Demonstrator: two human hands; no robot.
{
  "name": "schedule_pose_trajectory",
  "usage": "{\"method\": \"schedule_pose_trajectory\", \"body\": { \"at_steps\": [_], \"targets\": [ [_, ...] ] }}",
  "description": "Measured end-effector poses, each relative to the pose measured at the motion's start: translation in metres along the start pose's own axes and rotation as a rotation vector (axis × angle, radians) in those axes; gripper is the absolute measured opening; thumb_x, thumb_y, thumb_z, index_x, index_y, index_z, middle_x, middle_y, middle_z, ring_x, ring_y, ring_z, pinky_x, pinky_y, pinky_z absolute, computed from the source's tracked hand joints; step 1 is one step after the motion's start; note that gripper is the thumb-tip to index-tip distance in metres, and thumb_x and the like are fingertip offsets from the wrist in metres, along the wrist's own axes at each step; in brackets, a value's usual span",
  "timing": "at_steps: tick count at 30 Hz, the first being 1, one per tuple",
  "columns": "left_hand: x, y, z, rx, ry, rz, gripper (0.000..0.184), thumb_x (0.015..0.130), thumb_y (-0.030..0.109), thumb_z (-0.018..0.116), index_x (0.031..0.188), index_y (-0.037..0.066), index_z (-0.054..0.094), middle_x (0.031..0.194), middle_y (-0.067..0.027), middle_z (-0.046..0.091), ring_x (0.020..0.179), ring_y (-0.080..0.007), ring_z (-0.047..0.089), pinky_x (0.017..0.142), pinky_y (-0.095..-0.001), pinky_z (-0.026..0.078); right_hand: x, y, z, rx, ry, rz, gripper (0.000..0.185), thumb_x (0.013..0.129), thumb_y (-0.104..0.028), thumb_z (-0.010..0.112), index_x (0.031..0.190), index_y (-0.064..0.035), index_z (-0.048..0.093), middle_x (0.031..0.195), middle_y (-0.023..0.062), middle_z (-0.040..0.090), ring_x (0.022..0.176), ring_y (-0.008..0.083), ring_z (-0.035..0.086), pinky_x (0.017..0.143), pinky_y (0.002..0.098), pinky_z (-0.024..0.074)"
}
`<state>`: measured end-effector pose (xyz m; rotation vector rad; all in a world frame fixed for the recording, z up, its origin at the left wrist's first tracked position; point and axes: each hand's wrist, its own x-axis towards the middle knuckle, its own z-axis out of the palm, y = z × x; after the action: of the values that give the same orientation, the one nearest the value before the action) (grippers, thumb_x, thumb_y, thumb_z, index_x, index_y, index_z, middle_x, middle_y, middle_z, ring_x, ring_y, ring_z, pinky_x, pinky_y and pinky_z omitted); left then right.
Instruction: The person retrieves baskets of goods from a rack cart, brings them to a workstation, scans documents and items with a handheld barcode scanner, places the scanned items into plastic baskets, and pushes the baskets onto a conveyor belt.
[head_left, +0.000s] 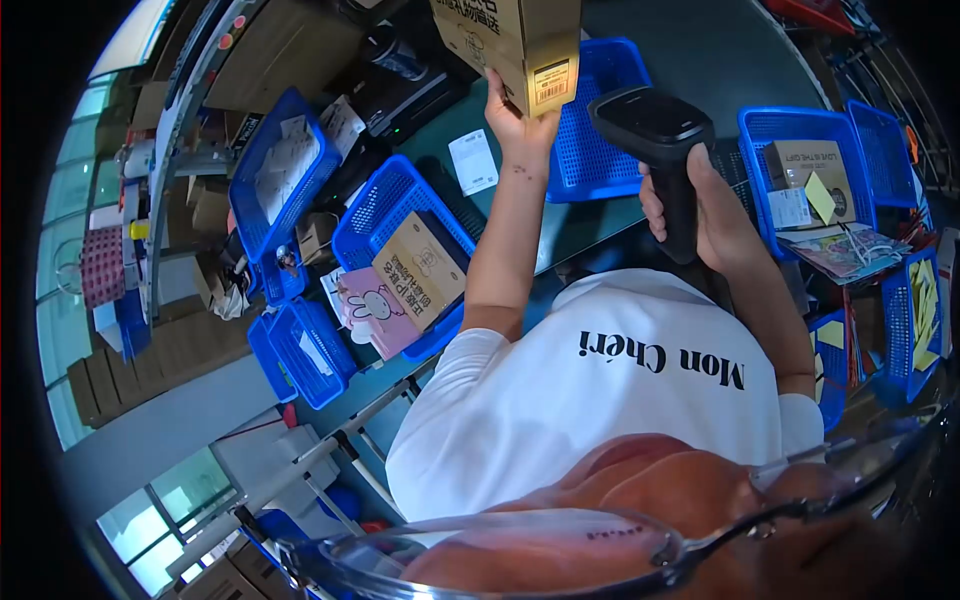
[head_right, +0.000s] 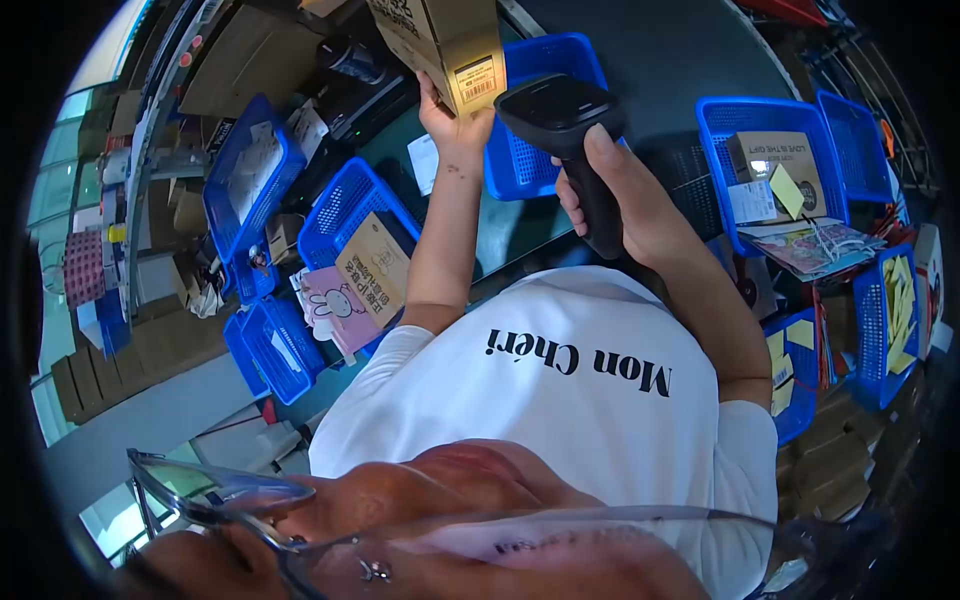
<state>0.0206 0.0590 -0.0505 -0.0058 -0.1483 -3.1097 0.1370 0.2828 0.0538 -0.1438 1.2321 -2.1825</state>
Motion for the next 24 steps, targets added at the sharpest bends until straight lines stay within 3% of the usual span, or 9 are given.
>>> {"method": "schedule_pose_trajectory", "body": {
  "at_steps": [5,11,13,14,18,20,22,23,24],
  "targets": [
    [0.009,-0.009,-0.006,-0.015,-0.016,-0.022,0.042,0.097,0.037,0.048,0.129,0.010,0.052,0.129,-0.0082,0.057,0.121,-0.0316,0.052,0.104,-0.0516,0.038,-0.006,-0.002,0.000,0.012,0.036,-0.040,0.060,0.094,-0.059,0.041,0.110,-0.0017,0.050,0.074,0.0059,0.054,0.062,0.0119,0.052,0.057,0.0239,0.0458],
    [0.006,-0.001,-0.027,0.070,-0.028,-0.047,0.046,0.096,0.037,0.051,0.133,0.011,0.050,0.135,-0.0123,0.051,0.125,-0.0330,0.048,0.104,-0.0499,0.039,-0.008,-0.003,-0.013,0.015,0.144,-0.105,0.060,0.090,-0.058,0.052,0.110,-0.0015,0.054,0.072,0.0055,0.056,0.060,0.0110,0.054,0.054,0.0227,0.0447],
    [-0.001,0.012,-0.055,0.570,0.102,-0.006,0.043,0.094,0.029,0.056,0.131,0.009,0.050,0.130,-0.0143,0.055,0.119,-0.0326,0.053,0.100,-0.0459,0.044,-0.010,-0.005,-0.034,-0.049,0.224,-0.157,0.056,0.093,-0.055,0.050,0.111,-0.0016,0.054,0.072,0.0049,0.056,0.060,0.0109,0.054,0.054,0.0230,0.0444],
    [-0.004,0.013,-0.068,0.567,0.107,0.002,0.043,0.094,0.029,0.056,0.131,0.009,0.050,0.130,-0.0143,0.055,0.119,-0.0326,0.053,0.100,-0.0459,0.044,-0.009,-0.009,-0.040,-0.043,0.256,-0.166,0.055,0.094,-0.054,0.049,0.110,-0.0018,0.054,0.071,0.0045,0.056,0.060,0.0109,0.053,0.054,0.0235,0.0438],
    [-0.015,-0.011,-0.149,1.271,0.321,-0.064,0.045,0.085,0.018,0.067,0.125,0.004,0.052,0.116,-0.0148,0.063,0.102,-0.0321,0.063,0.087,-0.0434,0.050,-0.001,-0.012,-0.051,-0.062,0.305,-0.079,0.052,0.097,-0.053,0.042,0.109,-0.0038,0.052,0.072,0.0022,0.051,0.062,0.0110,0.047,0.058,0.0244,0.0386],
    [-0.033,-0.003,-0.151,2.035,-0.038,0.150,0.043,0.078,0.017,0.071,0.116,0.002,0.059,0.114,-0.0182,0.064,0.102,-0.0327,0.062,0.087,-0.0438,0.048,0.009,0.000,-0.047,-0.107,0.274,-0.058,0.056,0.099,-0.054,0.035,0.114,-0.0023,0.049,0.074,0.0019,0.046,0.064,0.0101,0.044,0.058,0.0241,0.0363],
    [-0.062,0.017,-0.135,2.313,-0.078,0.506,0.039,0.073,0.018,0.072,0.108,0.002,0.065,0.113,-0.0215,0.062,0.103,-0.0349,0.059,0.089,-0.0441,0.047,0.027,0.015,-0.054,-0.103,0.161,0.047,0.055,0.099,-0.053,0.037,0.116,-0.0020,0.048,0.078,0.0018,0.048,0.067,0.0099,0.045,0.059,0.0239,0.0367],
    [-0.081,0.045,-0.124,2.331,0.030,0.516,0.039,0.073,0.018,0.072,0.108,0.002,0.065,0.113,-0.0215,0.062,0.103,-0.0349,0.059,0.089,-0.0441,0.047,0.036,0.023,-0.050,-0.147,0.127,0.084,0.054,0.099,-0.052,0.038,0.116,-0.0021,0.048,0.078,0.0019,0.048,0.067,0.0102,0.045,0.059,0.0239,0.0372],
    [-0.101,0.079,-0.108,2.384,0.341,0.562,0.034,0.074,0.016,0.070,0.105,0.002,0.065,0.109,-0.0214,0.062,0.102,-0.0367,0.058,0.092,-0.0454,0.044,0.040,0.027,-0.045,-0.191,0.105,0.098,0.054,0.099,-0.052,0.038,0.116,-0.0021,0.048,0.078,0.0020,0.048,0.067,0.0104,0.045,0.059,0.0239,0.0376]
  ]
}}
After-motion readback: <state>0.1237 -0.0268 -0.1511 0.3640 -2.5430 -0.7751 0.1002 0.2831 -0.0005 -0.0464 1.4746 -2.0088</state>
